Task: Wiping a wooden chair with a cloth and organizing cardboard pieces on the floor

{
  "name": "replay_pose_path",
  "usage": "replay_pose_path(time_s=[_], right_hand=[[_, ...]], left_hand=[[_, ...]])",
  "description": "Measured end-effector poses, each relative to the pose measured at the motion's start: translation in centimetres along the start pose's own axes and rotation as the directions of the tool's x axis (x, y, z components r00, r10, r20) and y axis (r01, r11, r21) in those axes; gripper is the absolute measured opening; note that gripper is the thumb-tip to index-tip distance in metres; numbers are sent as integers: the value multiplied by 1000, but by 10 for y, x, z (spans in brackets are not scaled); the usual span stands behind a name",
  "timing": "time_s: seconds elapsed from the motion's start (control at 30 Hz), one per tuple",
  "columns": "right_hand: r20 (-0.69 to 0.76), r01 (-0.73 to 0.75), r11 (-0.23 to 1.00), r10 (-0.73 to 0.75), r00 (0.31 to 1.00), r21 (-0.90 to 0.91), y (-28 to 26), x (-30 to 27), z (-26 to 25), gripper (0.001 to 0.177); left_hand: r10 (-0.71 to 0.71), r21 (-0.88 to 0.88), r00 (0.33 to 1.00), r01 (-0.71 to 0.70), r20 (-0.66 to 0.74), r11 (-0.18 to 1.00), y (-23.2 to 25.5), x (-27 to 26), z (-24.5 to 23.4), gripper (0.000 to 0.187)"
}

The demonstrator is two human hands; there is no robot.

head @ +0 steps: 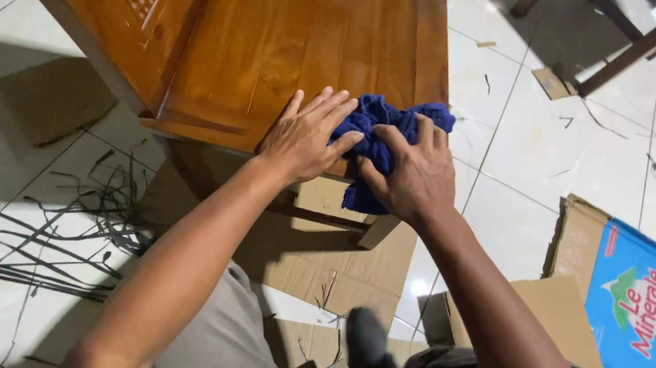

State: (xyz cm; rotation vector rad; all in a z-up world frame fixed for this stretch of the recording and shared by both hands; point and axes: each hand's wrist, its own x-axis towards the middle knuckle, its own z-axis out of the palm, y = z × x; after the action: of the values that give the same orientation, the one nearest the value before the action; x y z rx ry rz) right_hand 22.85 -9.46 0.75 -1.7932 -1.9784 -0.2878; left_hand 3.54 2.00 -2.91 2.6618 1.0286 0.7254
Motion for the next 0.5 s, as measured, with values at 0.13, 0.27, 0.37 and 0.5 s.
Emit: replay_pose_path(time_s=[0.13,0.27,0.37,0.5], right_hand=[[51,-3,999,1,999,33,4,6,-3,51],[88,28,998,-32,996,53,12,13,-3,51],[112,32,997,-40,993,69,15,18,-4,54],[153,27,998,-37,988,65,19,24,-5,55]], left_hand=[[-36,40,999,36,-3,999,3,-1,1,60],[-13,64,999,15,-33,998,-1,0,9,57],[-23,69,999,25,-35,997,-3,1,15,58],[-34,78,999,34,-1,996,-2,1,13,59]])
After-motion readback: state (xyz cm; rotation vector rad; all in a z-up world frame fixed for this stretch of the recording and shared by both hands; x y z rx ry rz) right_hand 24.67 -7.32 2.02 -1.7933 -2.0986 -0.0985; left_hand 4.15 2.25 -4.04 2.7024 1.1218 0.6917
